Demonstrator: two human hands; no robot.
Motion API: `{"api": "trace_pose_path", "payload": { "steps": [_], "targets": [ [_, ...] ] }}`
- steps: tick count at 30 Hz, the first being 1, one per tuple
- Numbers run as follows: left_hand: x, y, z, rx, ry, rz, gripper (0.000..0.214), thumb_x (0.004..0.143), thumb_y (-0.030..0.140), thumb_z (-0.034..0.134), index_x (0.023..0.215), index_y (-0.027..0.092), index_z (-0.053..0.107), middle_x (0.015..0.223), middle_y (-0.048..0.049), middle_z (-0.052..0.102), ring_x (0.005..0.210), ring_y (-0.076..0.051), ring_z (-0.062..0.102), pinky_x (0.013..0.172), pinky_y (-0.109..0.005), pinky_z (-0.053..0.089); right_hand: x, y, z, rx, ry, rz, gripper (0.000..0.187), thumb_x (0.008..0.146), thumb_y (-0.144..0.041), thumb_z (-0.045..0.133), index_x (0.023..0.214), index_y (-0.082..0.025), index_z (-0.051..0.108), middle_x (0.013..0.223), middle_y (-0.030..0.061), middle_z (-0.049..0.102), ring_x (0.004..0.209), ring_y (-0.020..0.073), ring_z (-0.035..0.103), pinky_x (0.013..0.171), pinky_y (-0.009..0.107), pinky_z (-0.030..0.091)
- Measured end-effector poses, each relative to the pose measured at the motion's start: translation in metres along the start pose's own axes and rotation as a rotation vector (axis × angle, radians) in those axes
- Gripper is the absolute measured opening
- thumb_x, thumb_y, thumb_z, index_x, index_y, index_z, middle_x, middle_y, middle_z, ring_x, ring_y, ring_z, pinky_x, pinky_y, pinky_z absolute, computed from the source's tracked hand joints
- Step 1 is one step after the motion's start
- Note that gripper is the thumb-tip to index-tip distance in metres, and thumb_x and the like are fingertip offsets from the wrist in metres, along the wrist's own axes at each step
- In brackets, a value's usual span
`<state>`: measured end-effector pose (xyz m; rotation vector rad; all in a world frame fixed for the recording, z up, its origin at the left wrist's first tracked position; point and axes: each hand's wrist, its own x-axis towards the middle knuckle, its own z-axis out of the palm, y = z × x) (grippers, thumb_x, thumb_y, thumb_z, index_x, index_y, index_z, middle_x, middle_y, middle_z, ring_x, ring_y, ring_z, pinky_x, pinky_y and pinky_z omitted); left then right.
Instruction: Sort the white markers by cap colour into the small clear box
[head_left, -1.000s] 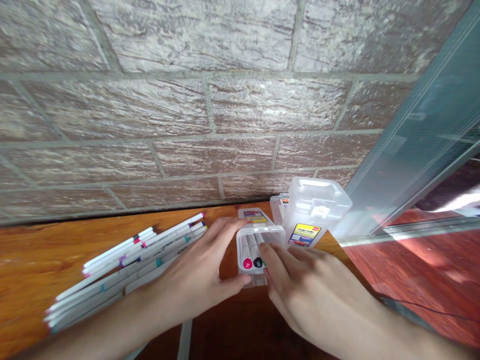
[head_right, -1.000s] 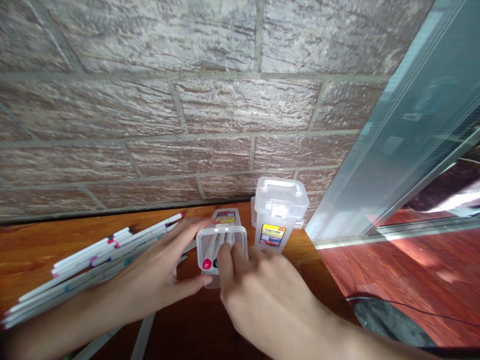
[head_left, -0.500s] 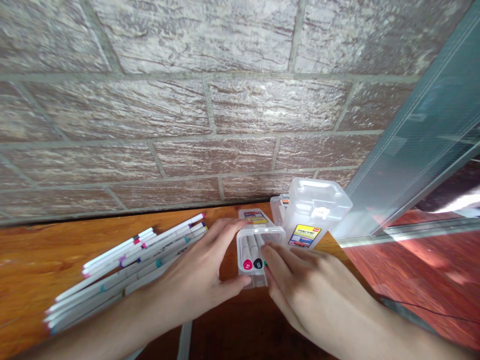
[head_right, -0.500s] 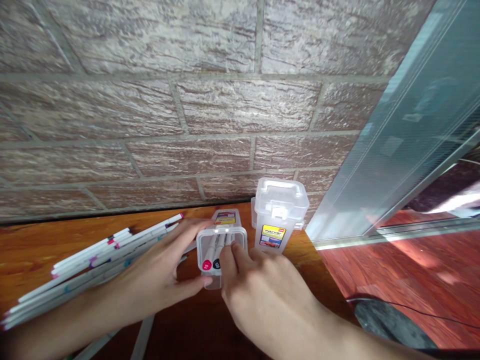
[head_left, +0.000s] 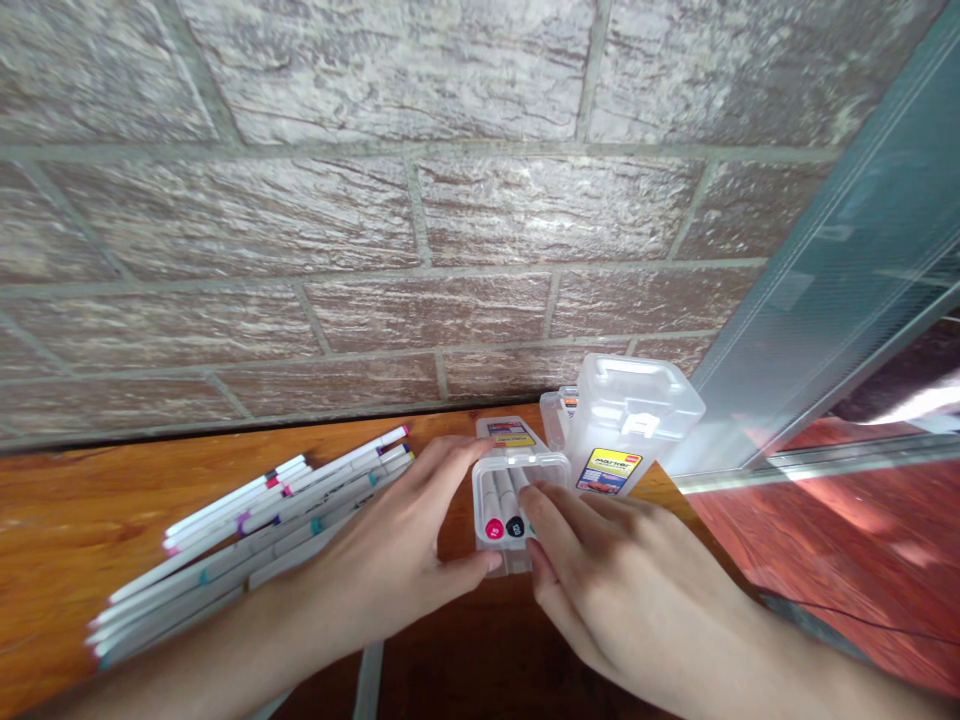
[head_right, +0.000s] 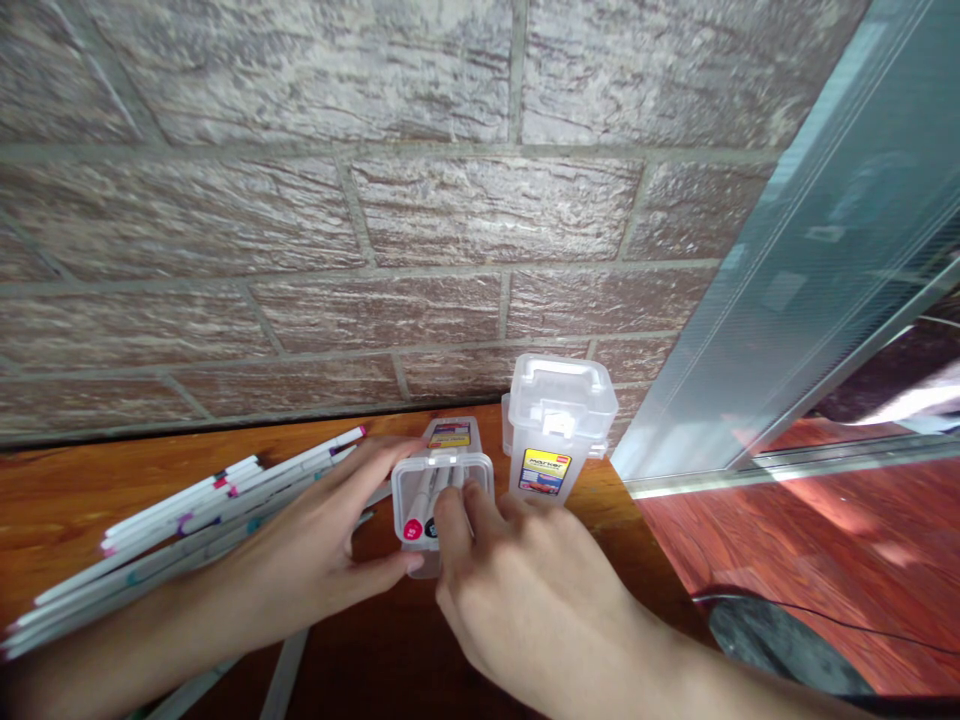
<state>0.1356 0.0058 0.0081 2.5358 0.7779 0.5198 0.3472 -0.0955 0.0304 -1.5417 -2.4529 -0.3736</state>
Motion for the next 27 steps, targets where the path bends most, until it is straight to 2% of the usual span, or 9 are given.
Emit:
{"api": "trace_pose_path", "payload": {
  "steps": [5, 13, 19, 23, 27],
  "targets": [
    [-0.0008, 0.0009, -0.0001, 0.006, 0.010, -0.002, 0.078, 0.089, 0.028, 0.073, 0.155, 0.035, 0.032, 0.158, -0.0067, 0.049, 0.144, -0.030, 0.052, 0.121, -0.048, 0.045, -0.0010, -0.0011, -0.0004, -0.021, 0.001, -0.002, 0.020, 0.088, -0.013, 0.062, 0.108, -0.014, 0.065, 0.091, 0.0085, 0.075, 0.069, 0.0266, 0.074, 0.056, 0.036, 0.049],
    [-0.0002, 0.0006, 0.0004, 0.012, -0.011, -0.008, 0.076, 0.092, 0.030, 0.071, 0.156, 0.034, 0.030, 0.159, -0.0072, 0.046, 0.146, -0.029, 0.049, 0.122, -0.047, 0.043, 0.0022, -0.0005, 0.0012, -0.056, 0.025, -0.041, 0.015, 0.086, -0.009, 0.068, 0.097, -0.017, 0.063, 0.082, 0.0039, 0.071, 0.061, 0.0244, 0.070, 0.050, 0.036, 0.043],
    [0.0001, 0.0003, 0.0006, 0.019, -0.006, -0.003, 0.077, 0.091, 0.030, 0.072, 0.156, 0.035, 0.029, 0.160, -0.0055, 0.046, 0.146, -0.028, 0.049, 0.122, -0.045, 0.043, 0.0007, -0.0011, -0.0005, -0.032, 0.015, -0.023, 0.015, 0.086, -0.011, 0.067, 0.100, -0.017, 0.064, 0.083, 0.0039, 0.071, 0.062, 0.0252, 0.071, 0.051, 0.036, 0.045],
    [0.0005, 0.0005, 0.0006, 0.016, -0.012, -0.010, 0.076, 0.092, 0.030, 0.071, 0.156, 0.034, 0.030, 0.160, -0.0064, 0.046, 0.145, -0.029, 0.050, 0.122, -0.046, 0.043, 0.0009, -0.0016, 0.0000, -0.016, -0.004, -0.011, 0.014, 0.088, -0.011, 0.065, 0.101, -0.016, 0.065, 0.087, 0.0058, 0.073, 0.066, 0.0260, 0.073, 0.055, 0.036, 0.050],
    [0.0002, -0.0001, 0.0013, 0.016, -0.019, -0.013, 0.077, 0.092, 0.031, 0.071, 0.156, 0.034, 0.029, 0.160, -0.0061, 0.045, 0.146, -0.028, 0.049, 0.123, -0.046, 0.042, 0.0005, -0.0008, 0.0035, -0.025, 0.039, -0.023, 0.024, 0.088, -0.012, 0.065, 0.112, -0.013, 0.066, 0.092, 0.0084, 0.076, 0.070, 0.0266, 0.075, 0.057, 0.037, 0.055]
  ]
}}
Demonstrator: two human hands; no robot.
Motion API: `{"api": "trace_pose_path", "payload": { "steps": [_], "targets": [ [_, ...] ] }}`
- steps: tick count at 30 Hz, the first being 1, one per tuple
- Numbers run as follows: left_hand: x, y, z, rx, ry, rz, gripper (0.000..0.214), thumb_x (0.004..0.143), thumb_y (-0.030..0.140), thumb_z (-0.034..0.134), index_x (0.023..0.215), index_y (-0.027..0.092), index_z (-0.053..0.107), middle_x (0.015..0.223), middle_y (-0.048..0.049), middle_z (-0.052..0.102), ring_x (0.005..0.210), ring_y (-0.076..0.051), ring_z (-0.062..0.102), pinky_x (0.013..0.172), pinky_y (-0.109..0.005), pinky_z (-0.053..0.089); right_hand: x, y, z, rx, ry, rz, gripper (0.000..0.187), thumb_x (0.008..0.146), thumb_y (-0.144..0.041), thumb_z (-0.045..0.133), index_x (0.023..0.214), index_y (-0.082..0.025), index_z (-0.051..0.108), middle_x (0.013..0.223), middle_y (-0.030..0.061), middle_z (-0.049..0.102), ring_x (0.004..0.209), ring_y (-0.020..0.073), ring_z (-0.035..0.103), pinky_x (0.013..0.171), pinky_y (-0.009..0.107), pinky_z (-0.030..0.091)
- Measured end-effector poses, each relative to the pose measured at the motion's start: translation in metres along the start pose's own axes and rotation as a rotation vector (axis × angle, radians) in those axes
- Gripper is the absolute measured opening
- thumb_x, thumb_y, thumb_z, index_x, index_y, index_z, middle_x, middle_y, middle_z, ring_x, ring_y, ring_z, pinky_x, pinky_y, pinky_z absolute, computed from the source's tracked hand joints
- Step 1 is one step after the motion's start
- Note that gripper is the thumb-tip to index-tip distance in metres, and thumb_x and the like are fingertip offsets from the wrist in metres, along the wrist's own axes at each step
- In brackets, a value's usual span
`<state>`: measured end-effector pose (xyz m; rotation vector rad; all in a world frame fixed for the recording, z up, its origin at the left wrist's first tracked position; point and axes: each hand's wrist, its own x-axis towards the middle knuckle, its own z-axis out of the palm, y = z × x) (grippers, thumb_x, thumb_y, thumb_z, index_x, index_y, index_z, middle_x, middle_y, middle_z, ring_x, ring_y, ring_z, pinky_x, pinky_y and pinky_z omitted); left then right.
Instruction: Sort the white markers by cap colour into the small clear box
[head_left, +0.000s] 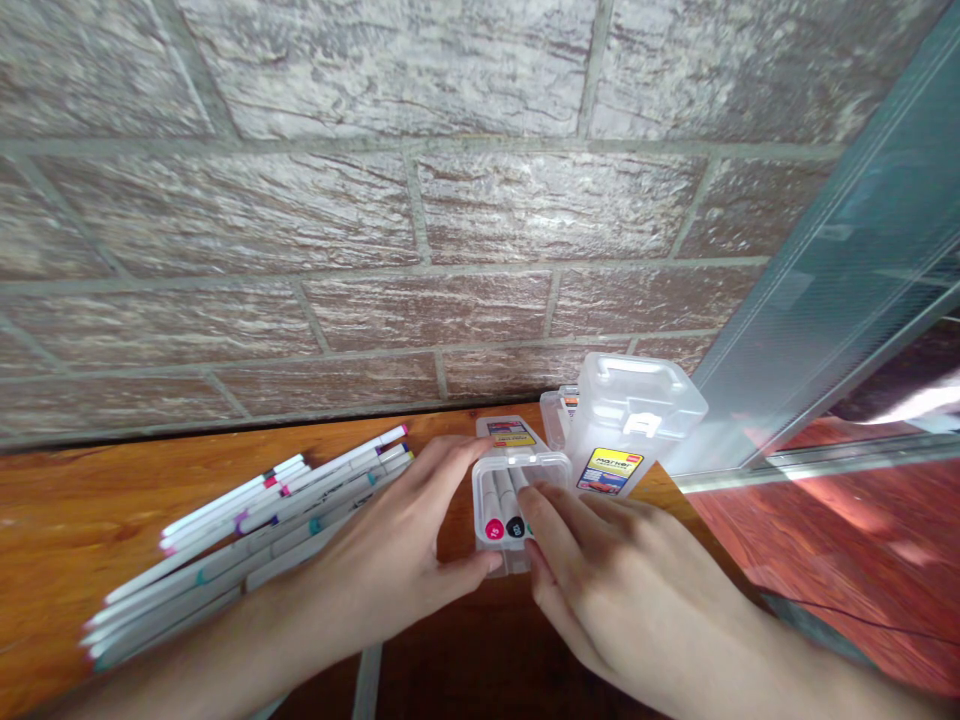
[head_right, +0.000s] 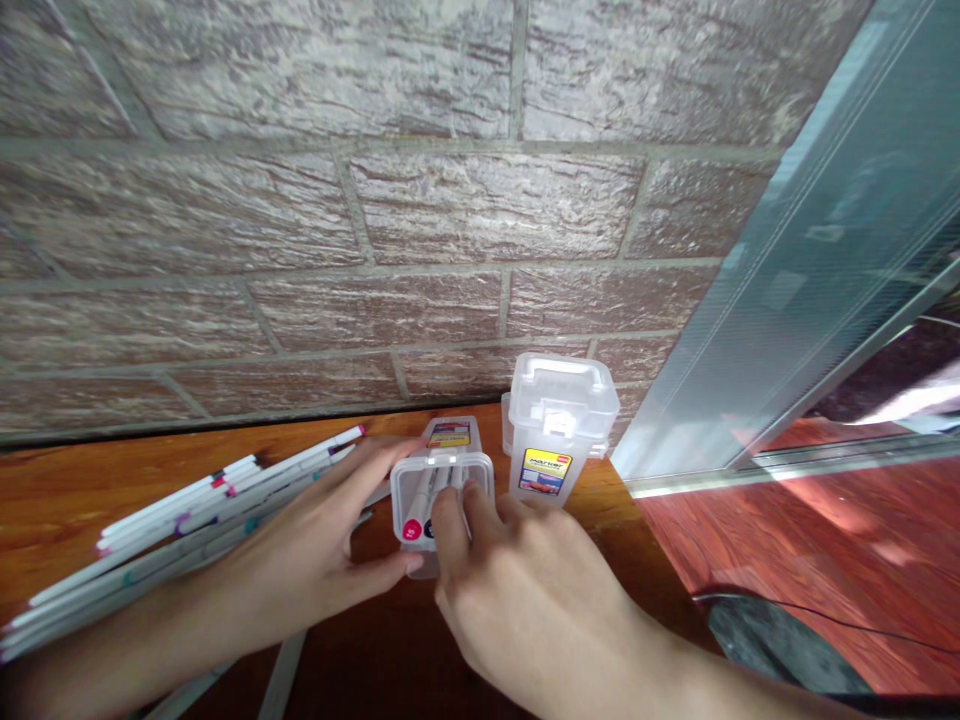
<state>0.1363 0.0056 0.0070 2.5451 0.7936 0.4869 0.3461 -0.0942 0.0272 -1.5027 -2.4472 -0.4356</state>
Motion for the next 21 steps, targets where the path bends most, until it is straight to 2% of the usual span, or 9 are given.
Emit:
{"api": "trace_pose_path", "payload": {
  "steps": [4, 8, 10, 14, 17, 21],
  "targets": [
    [-0.001, -0.001, 0.001, 0.006, -0.003, -0.011, 0.079, 0.092, 0.032, 0.071, 0.158, 0.035, 0.027, 0.162, -0.0057, 0.044, 0.147, -0.028, 0.048, 0.124, -0.045, 0.041, -0.005, 0.001, 0.001, -0.032, 0.077, -0.021, 0.030, 0.089, -0.013, 0.062, 0.118, -0.009, 0.067, 0.096, 0.0121, 0.078, 0.071, 0.0271, 0.076, 0.059, 0.039, 0.059],
    [-0.002, -0.002, 0.002, -0.003, 0.008, -0.008, 0.084, 0.090, 0.032, 0.073, 0.159, 0.035, 0.025, 0.163, -0.0058, 0.043, 0.148, -0.028, 0.047, 0.124, -0.046, 0.041, -0.011, 0.001, -0.002, -0.071, 0.173, -0.067, 0.032, 0.092, -0.012, 0.055, 0.121, -0.004, 0.067, 0.110, 0.0206, 0.079, 0.076, 0.0281, 0.077, 0.066, 0.041, 0.063],
    [-0.002, -0.002, 0.002, -0.001, 0.012, -0.013, 0.087, 0.090, 0.033, 0.074, 0.160, 0.036, 0.024, 0.165, -0.0056, 0.042, 0.149, -0.028, 0.046, 0.124, -0.046, 0.041, -0.014, 0.000, -0.005, -0.072, 0.207, -0.097, 0.031, 0.096, -0.014, 0.054, 0.121, -0.004, 0.068, 0.112, 0.0209, 0.080, 0.077, 0.0283, 0.078, 0.067, 0.041, 0.064],
    [-0.002, -0.002, 0.001, -0.008, 0.003, -0.028, 0.091, 0.088, 0.031, 0.075, 0.162, 0.035, 0.023, 0.166, -0.0062, 0.041, 0.150, -0.029, 0.046, 0.125, -0.046, 0.041, -0.021, -0.007, -0.015, -0.059, 0.281, -0.131, 0.026, 0.101, -0.015, 0.051, 0.114, -0.009, 0.072, 0.104, 0.0133, 0.083, 0.076, 0.0262, 0.077, 0.062, 0.039, 0.061],
    [-0.005, -0.001, -0.004, -0.003, 0.009, -0.028, 0.092, 0.086, 0.032, 0.077, 0.162, 0.035, 0.025, 0.165, -0.0071, 0.042, 0.149, -0.030, 0.047, 0.124, -0.046, 0.041, -0.025, -0.016, -0.020, -0.013, 0.332, -0.169, 0.026, 0.102, -0.010, 0.049, 0.103, -0.014, 0.074, 0.089, 0.0054, 0.083, 0.071, 0.0206, 0.076, 0.059, 0.035, 0.057],
    [-0.014, -0.002, -0.014, 0.045, 0.014, -0.050, 0.094, 0.086, 0.034, 0.079, 0.163, 0.034, 0.025, 0.165, -0.0092, 0.042, 0.149, -0.033, 0.047, 0.122, -0.048, 0.044, -0.022, -0.030, -0.011, 0.064, 0.263, -0.281, 0.015, 0.095, -0.009, 0.059, 0.091, -0.016, 0.072, 0.071, -0.0007, 0.073, 0.052, 0.0154, 0.064, 0.046, 0.034, 0.046]
  ]
}}
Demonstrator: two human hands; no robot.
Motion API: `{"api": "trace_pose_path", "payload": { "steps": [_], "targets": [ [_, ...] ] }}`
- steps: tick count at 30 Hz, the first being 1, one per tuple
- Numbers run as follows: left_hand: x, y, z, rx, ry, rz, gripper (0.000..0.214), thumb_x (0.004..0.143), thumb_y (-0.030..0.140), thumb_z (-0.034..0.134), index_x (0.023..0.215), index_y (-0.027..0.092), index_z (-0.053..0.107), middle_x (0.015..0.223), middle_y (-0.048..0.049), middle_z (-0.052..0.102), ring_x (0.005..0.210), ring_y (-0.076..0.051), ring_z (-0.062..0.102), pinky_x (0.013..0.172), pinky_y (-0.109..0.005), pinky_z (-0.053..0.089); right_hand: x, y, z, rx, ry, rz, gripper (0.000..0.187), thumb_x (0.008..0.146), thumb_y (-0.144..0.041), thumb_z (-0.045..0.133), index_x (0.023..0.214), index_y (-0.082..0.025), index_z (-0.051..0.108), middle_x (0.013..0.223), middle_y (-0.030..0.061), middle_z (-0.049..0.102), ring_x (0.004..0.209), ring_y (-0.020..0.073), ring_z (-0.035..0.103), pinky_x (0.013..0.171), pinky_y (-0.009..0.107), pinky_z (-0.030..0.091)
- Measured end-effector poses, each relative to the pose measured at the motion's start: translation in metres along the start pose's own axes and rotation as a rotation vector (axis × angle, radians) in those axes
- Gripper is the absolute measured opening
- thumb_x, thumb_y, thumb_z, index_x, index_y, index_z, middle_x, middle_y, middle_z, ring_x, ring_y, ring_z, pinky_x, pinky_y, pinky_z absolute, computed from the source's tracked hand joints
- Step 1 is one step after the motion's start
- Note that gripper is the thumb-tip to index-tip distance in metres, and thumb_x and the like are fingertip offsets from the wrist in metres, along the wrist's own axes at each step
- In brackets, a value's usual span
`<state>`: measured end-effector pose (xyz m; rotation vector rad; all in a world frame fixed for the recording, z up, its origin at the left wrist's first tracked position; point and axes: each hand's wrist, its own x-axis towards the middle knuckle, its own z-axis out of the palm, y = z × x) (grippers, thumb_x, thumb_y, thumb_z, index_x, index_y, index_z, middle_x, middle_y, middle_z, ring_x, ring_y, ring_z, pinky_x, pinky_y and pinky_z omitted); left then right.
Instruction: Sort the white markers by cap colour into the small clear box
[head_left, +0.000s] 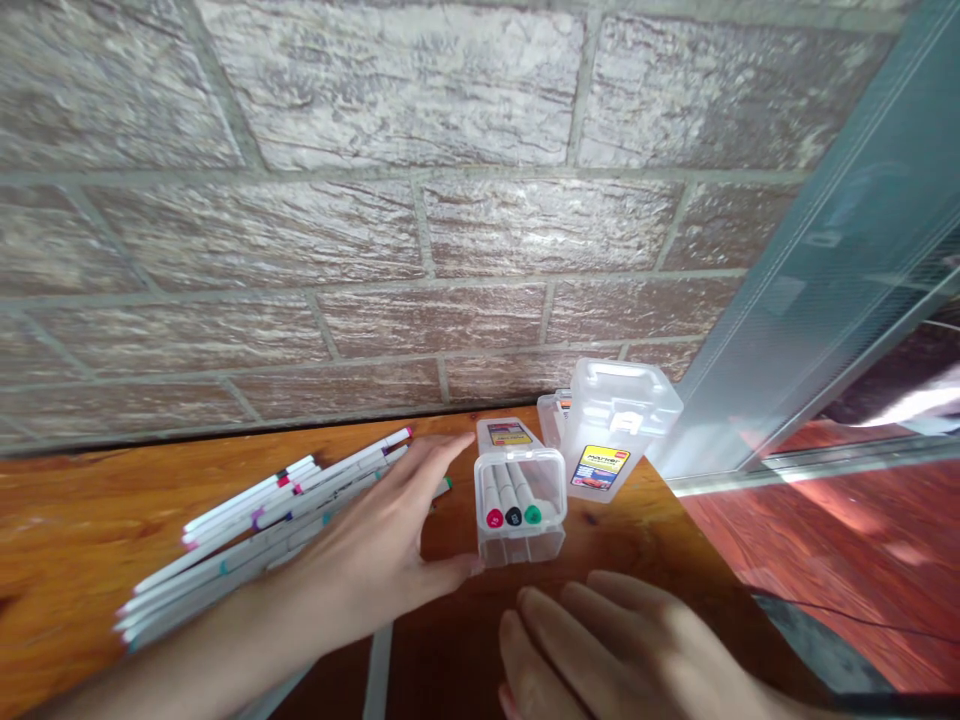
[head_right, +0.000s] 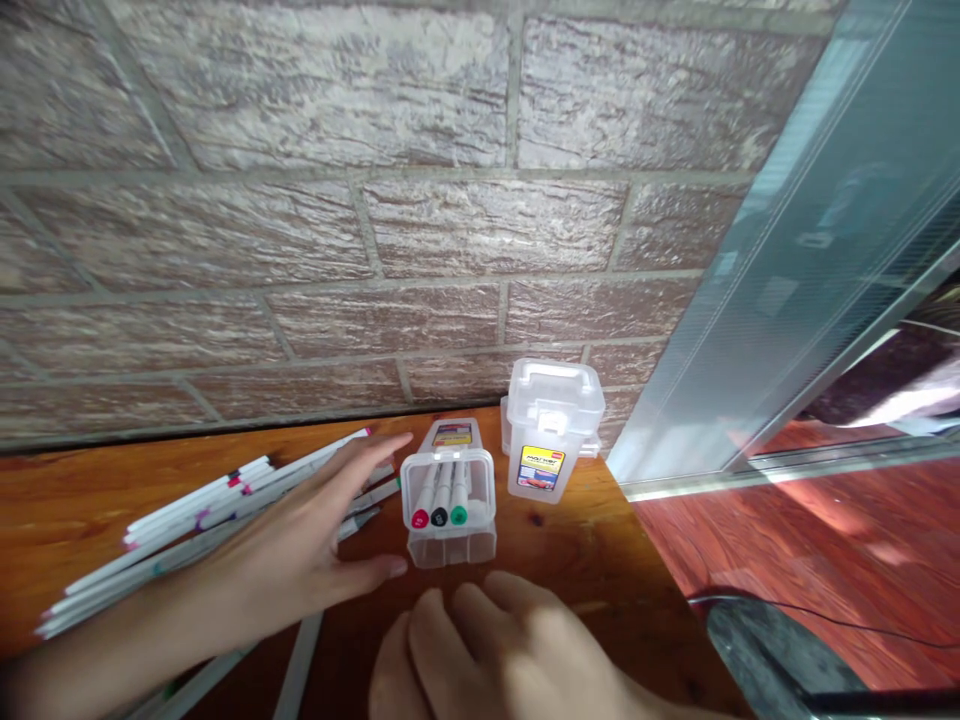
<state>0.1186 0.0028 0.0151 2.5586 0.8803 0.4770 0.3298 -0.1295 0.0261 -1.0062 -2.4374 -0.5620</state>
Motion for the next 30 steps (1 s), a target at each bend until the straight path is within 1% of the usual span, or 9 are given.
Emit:
{"api": "trace_pose_path", "payload": {
  "steps": [2, 6, 10, 12, 14, 17, 20, 24, 30],
  "targets": [
    [-0.008, -0.003, -0.005, 0.025, -0.008, -0.031, 0.093, 0.086, 0.035, 0.079, 0.162, 0.033, 0.027, 0.166, -0.0099, 0.041, 0.149, -0.034, 0.047, 0.121, -0.048, 0.046, 0.004, -0.006, 0.010, 0.025, 0.006, -0.002, 0.013, 0.091, -0.012, 0.063, 0.081, -0.018, 0.069, 0.062, -0.0026, 0.064, 0.046, 0.0157, 0.056, 0.042, 0.035, 0.040],
    [-0.027, -0.011, -0.016, 0.082, -0.018, -0.056, 0.086, 0.089, 0.035, 0.075, 0.162, 0.034, 0.029, 0.169, -0.0081, 0.037, 0.154, -0.034, 0.040, 0.124, -0.051, 0.041, 0.013, -0.019, 0.022, 0.039, -0.051, 0.045, 0.012, 0.091, -0.020, 0.063, 0.080, -0.021, 0.066, 0.066, -0.0019, 0.063, 0.052, 0.0185, 0.057, 0.046, 0.037, 0.040],
    [-0.047, -0.017, -0.030, 0.064, 0.034, -0.019, 0.065, 0.095, 0.037, 0.068, 0.155, 0.032, 0.043, 0.159, -0.0067, 0.052, 0.146, -0.029, 0.051, 0.121, -0.043, 0.044, 0.029, -0.033, 0.026, 0.087, -0.145, 0.049, 0.007, 0.092, -0.023, 0.063, 0.087, -0.020, 0.066, 0.074, -0.0005, 0.068, 0.059, 0.0200, 0.063, 0.049, 0.038, 0.037],
    [-0.056, -0.018, -0.038, 0.023, 0.111, -0.032, 0.046, 0.097, 0.037, 0.065, 0.142, 0.031, 0.056, 0.142, -0.0047, 0.066, 0.130, -0.026, 0.064, 0.110, -0.035, 0.051, 0.040, -0.042, 0.029, 0.119, -0.194, 0.097, 0.012, 0.094, -0.029, 0.061, 0.087, -0.020, 0.065, 0.074, 0.0004, 0.070, 0.059, 0.0206, 0.065, 0.048, 0.038, 0.032],
    [-0.062, -0.021, -0.042, -0.027, 0.181, -0.075, 0.026, 0.099, 0.040, 0.062, 0.121, 0.027, 0.067, 0.114, -0.0017, 0.076, 0.104, -0.021, 0.073, 0.092, -0.028, 0.055, 0.051, -0.049, 0.035, 0.172, -0.215, 0.148, 0.017, 0.096, -0.033, 0.060, 0.085, -0.020, 0.064, 0.074, 0.0009, 0.071, 0.055, 0.0199, 0.064, 0.047, 0.036, 0.025],
    [-0.069, -0.029, -0.041, -0.088, 0.239, -0.149, 0.025, 0.100, 0.042, 0.058, 0.090, 0.022, 0.070, 0.076, 0.0028, 0.070, 0.072, -0.016, 0.067, 0.068, -0.023, 0.049, 0.063, -0.057, 0.049, 0.283, -0.192, 0.230, 0.015, 0.093, -0.030, 0.060, 0.083, -0.020, 0.061, 0.071, 0.0012, 0.072, 0.051, 0.0179, 0.060, 0.049, 0.034, 0.019],
    [-0.074, -0.040, -0.032, -0.108, 0.310, -0.170, 0.034, 0.101, 0.040, 0.055, 0.076, 0.019, 0.065, 0.063, 0.0043, 0.059, 0.061, -0.013, 0.056, 0.062, -0.022, 0.043, 0.063, -0.058, 0.063, 0.393, -0.148, 0.369, 0.014, 0.093, -0.022, 0.058, 0.079, -0.020, 0.057, 0.069, 0.0004, 0.071, 0.052, 0.0160, 0.061, 0.052, 0.032, 0.025],
    [-0.084, -0.052, -0.024, -0.028, 0.257, -0.166, 0.034, 0.101, 0.036, 0.053, 0.074, 0.018, 0.064, 0.057, 0.0062, 0.048, 0.053, -0.010, 0.045, 0.055, -0.022, 0.033, 0.050, -0.055, 0.075, 0.470, -0.140, 0.433, 0.020, 0.098, -0.016, 0.048, 0.079, -0.021, 0.052, 0.064, -0.0018, 0.062, 0.054, 0.0138, 0.059, 0.054, 0.028, 0.031],
    [-0.095, -0.050, -0.040, 0.022, 0.125, -0.153, 0.023, 0.098, 0.025, 0.056, 0.080, 0.018, 0.068, 0.064, 0.0044, 0.059, 0.058, -0.009, 0.050, 0.059, -0.021, 0.035, 0.033, -0.052, 0.082, 0.590, -0.157, 0.399, 0.027, 0.101, -0.019, 0.046, 0.074, -0.023, 0.048, 0.062, -0.0032, 0.055, 0.052, 0.0136, 0.053, 0.055, 0.028, 0.032]
  ]
}}
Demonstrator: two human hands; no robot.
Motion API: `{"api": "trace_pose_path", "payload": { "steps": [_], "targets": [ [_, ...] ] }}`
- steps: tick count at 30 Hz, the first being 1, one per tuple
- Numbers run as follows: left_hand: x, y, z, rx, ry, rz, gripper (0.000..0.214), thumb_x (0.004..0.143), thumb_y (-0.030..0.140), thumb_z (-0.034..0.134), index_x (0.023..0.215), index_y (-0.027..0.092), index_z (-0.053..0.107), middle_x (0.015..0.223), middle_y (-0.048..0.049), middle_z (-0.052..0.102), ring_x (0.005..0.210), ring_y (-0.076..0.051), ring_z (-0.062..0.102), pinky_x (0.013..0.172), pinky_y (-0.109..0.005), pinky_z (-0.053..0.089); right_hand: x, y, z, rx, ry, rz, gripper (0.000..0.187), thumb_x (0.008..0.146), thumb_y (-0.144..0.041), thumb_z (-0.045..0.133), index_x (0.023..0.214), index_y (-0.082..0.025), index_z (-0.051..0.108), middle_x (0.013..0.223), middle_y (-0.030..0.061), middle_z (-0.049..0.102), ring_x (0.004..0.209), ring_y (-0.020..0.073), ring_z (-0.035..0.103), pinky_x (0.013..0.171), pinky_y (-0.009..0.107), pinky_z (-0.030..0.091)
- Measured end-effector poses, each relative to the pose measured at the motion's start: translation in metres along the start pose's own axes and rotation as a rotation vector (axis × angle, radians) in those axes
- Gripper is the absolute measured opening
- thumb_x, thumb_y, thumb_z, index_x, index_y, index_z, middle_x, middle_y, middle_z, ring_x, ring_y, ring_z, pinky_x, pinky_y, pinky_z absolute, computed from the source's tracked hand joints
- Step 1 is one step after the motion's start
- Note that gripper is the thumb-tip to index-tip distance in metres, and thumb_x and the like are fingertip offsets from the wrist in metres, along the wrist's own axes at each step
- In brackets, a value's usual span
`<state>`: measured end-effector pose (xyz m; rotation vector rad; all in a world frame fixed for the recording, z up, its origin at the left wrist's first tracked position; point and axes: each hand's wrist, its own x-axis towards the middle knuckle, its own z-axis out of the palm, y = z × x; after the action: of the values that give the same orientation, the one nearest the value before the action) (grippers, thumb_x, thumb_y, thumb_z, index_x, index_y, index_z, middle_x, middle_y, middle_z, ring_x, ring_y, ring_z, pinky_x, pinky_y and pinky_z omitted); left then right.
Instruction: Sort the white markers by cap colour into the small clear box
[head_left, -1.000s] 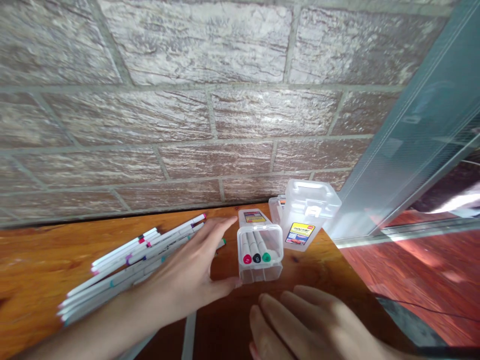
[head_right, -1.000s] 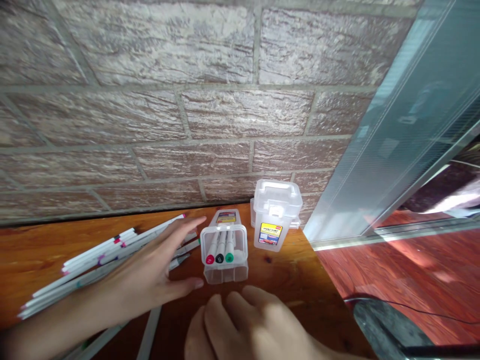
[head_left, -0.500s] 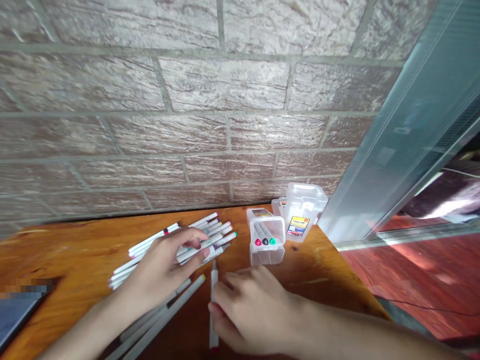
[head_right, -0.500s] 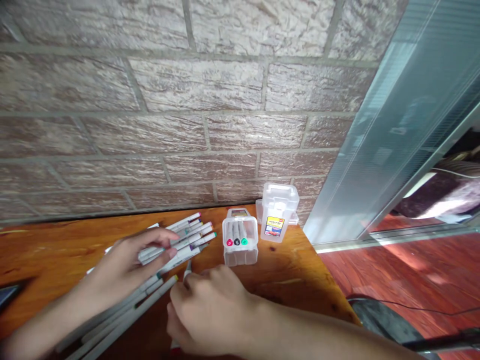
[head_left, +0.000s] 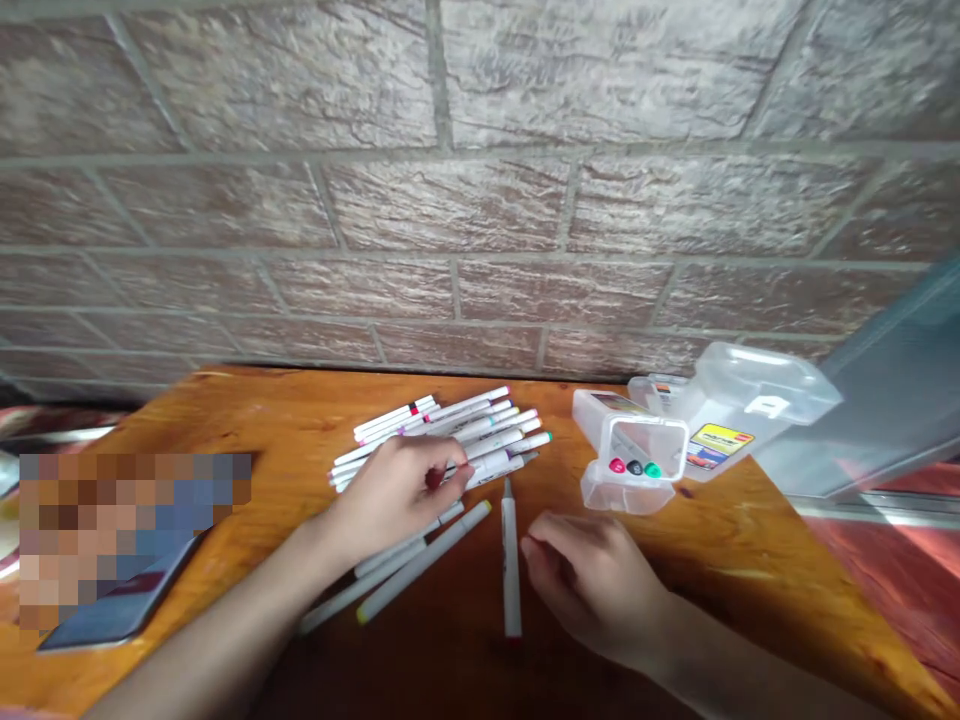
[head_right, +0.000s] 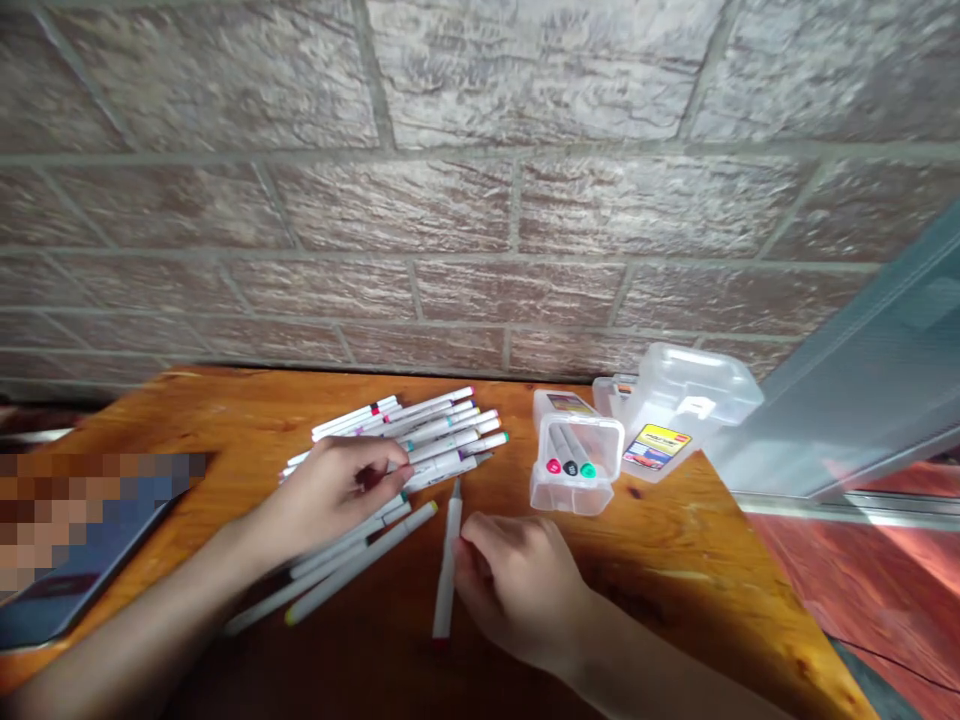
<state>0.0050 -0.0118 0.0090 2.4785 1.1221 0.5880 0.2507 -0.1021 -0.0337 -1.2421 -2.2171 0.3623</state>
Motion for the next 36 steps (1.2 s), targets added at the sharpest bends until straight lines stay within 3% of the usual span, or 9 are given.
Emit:
{"api": "trace_pose_path", "payload": {
  "steps": [8, 16, 25, 32, 36],
  "targets": [
    [0.000, -0.010, -0.014, -0.026, -0.139, -0.022, 0.008, 0.084, 0.013, 0.066, 0.084, 0.019, 0.072, 0.069, 0.0042, 0.061, 0.061, -0.010, 0.054, 0.059, -0.021, 0.035, 0.000, 0.013, 0.000, 0.046, -0.069, 0.002, 0.029, 0.104, -0.020, 0.045, 0.075, -0.023, 0.049, 0.065, -0.0028, 0.055, 0.055, 0.0137, 0.053, 0.057, 0.028, 0.034],
    [0.000, -0.008, -0.015, 0.040, -0.248, 0.015, 0.004, 0.080, 0.019, 0.073, 0.081, 0.021, 0.069, 0.070, 0.0050, 0.061, 0.064, -0.011, 0.054, 0.060, -0.023, 0.033, 0.002, 0.012, -0.002, 0.070, -0.060, -0.002, 0.030, 0.103, -0.020, 0.047, 0.073, -0.023, 0.049, 0.064, -0.0028, 0.055, 0.054, 0.0129, 0.052, 0.056, 0.027, 0.035],
    [-0.009, 0.005, -0.005, 0.212, -0.341, 0.027, 0.023, 0.080, 0.041, 0.082, 0.076, 0.023, 0.069, 0.070, 0.0018, 0.069, 0.065, -0.017, 0.060, 0.058, -0.030, 0.029, 0.002, 0.012, 0.000, 0.051, -0.068, -0.027, 0.030, 0.103, -0.018, 0.047, 0.073, -0.022, 0.050, 0.064, -0.0024, 0.056, 0.055, 0.0131, 0.052, 0.056, 0.028, 0.034],
    [-0.011, 0.010, 0.005, 0.324, -0.354, 0.077, 0.026, 0.088, 0.038, 0.073, 0.069, 0.021, 0.067, 0.067, -0.0012, 0.069, 0.061, -0.018, 0.060, 0.056, -0.031, 0.027, 0.001, 0.013, 0.002, 0.047, -0.085, -0.026, 0.030, 0.104, -0.019, 0.047, 0.074, -0.022, 0.051, 0.065, -0.0020, 0.057, 0.057, 0.0139, 0.054, 0.058, 0.028, 0.034],
    [-0.014, 0.007, 0.009, 0.252, -0.352, 0.071, 0.029, 0.092, 0.036, 0.066, 0.067, 0.021, 0.063, 0.063, -0.0002, 0.064, 0.057, -0.016, 0.057, 0.054, -0.031, 0.026, 0.002, 0.012, 0.003, 0.102, -0.076, -0.023, 0.028, 0.101, -0.017, 0.048, 0.074, -0.022, 0.051, 0.065, -0.0024, 0.055, 0.056, 0.0135, 0.051, 0.058, 0.028, 0.032]
  ]
}}
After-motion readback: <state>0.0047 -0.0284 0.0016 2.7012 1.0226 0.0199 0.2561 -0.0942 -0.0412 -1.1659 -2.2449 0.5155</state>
